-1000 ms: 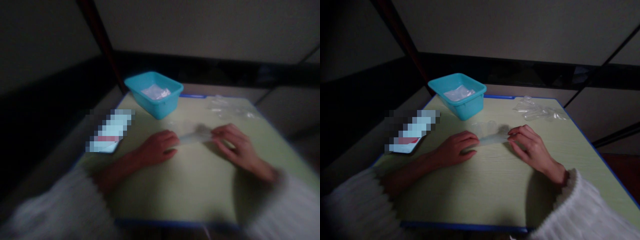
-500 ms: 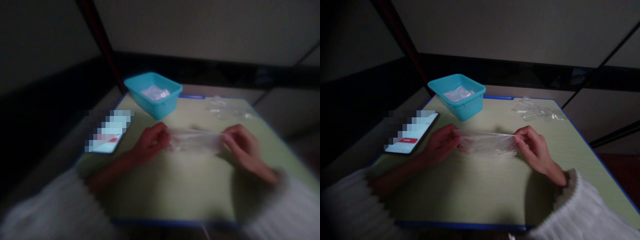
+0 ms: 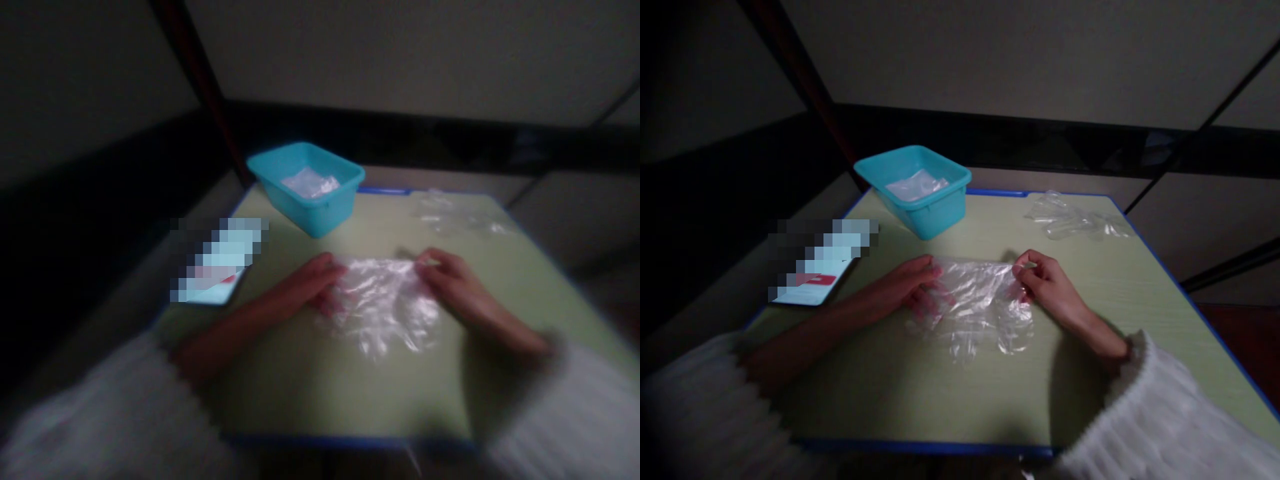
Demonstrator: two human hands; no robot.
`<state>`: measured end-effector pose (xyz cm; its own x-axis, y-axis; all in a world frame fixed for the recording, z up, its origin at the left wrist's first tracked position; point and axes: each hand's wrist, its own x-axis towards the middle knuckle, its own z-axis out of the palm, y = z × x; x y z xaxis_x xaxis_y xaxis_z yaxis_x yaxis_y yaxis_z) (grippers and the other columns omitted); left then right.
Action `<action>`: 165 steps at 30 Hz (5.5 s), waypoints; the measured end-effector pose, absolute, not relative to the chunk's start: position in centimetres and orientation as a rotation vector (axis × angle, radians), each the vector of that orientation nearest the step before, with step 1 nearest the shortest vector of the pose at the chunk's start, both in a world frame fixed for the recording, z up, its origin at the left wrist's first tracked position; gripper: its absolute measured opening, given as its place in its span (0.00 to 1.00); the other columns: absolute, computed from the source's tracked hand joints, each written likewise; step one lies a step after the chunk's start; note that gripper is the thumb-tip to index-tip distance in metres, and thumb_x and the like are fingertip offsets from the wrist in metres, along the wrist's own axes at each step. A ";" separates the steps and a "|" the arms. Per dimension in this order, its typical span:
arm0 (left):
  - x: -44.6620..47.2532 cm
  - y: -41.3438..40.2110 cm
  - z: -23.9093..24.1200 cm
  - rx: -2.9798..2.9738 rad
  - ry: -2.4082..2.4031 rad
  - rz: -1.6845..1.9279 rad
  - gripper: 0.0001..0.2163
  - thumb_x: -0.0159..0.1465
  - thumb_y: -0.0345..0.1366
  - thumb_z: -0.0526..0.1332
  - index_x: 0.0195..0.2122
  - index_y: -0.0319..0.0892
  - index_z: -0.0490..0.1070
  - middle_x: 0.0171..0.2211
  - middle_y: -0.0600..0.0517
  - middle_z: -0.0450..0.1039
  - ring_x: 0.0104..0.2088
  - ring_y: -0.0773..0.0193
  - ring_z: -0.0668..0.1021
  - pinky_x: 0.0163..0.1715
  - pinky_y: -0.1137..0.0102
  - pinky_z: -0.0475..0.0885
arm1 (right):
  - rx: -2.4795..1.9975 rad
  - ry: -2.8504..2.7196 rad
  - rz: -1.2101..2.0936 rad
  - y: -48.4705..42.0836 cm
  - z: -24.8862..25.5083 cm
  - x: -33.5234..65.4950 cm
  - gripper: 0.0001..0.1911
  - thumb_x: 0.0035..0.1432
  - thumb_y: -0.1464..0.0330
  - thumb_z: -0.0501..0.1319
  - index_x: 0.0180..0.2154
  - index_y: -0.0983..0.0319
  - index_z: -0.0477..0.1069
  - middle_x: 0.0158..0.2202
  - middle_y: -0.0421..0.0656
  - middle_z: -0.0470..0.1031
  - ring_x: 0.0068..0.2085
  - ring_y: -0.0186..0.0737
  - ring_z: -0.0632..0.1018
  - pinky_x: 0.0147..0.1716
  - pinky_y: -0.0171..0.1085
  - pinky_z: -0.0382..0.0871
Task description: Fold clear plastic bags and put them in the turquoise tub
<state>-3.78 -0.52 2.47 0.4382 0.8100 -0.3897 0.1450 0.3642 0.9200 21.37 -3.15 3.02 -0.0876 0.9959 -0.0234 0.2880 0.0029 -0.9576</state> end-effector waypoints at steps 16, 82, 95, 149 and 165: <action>-4.6 0.2 1.2 1.547 1.158 0.665 0.39 0.48 0.27 0.62 0.61 0.40 0.46 0.25 0.61 0.68 0.16 0.73 0.70 0.15 0.77 0.64 | -1.481 -1.624 1.498 -2.9 3.6 23.3 0.14 0.52 0.58 0.62 0.26 0.62 0.65 0.19 0.40 0.74 0.20 0.34 0.75 0.18 0.32 0.69; -3.0 -1.4 -0.8 2.796 0.968 0.351 0.40 0.60 0.56 0.54 0.63 0.29 0.50 0.66 0.35 0.44 0.66 0.50 0.49 0.64 0.57 0.47 | -1.180 -2.879 0.214 -3.1 1.1 23.9 0.51 0.56 0.44 0.50 0.65 0.59 0.21 0.67 0.55 0.37 0.66 0.57 0.47 0.60 0.62 0.43; -4.1 -0.9 0.6 2.306 0.792 0.749 0.32 0.63 0.53 0.53 0.62 0.34 0.56 0.64 0.39 0.51 0.65 0.52 0.55 0.62 0.57 0.53 | -1.047 -2.743 0.266 -3.3 2.4 24.1 0.42 0.60 0.48 0.50 0.66 0.61 0.37 0.67 0.56 0.43 0.66 0.56 0.51 0.59 0.62 0.47; -3.6 -0.6 1.1 1.522 0.773 0.650 0.20 0.61 0.49 0.56 0.34 0.34 0.77 0.35 0.43 0.79 0.36 0.59 0.81 0.39 0.66 0.74 | -0.961 -2.897 0.254 -7.1 5.9 23.8 0.06 0.59 0.70 0.57 0.34 0.59 0.73 0.32 0.41 0.76 0.33 0.38 0.75 0.34 0.38 0.64; -3.6 -0.2 0.2 1.554 0.762 0.641 0.21 0.63 0.48 0.54 0.36 0.33 0.76 0.36 0.42 0.79 0.37 0.59 0.81 0.39 0.68 0.74 | -0.828 -2.950 0.074 -7.7 4.4 22.6 0.11 0.62 0.73 0.54 0.29 0.60 0.72 0.28 0.41 0.73 0.31 0.37 0.72 0.34 0.40 0.62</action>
<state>-3.64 -0.24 0.18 0.6302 0.7761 -0.0255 0.1076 -0.0548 0.9927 22.61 -7.71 4.38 -0.8512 0.5214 0.0605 0.5177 0.8529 -0.0674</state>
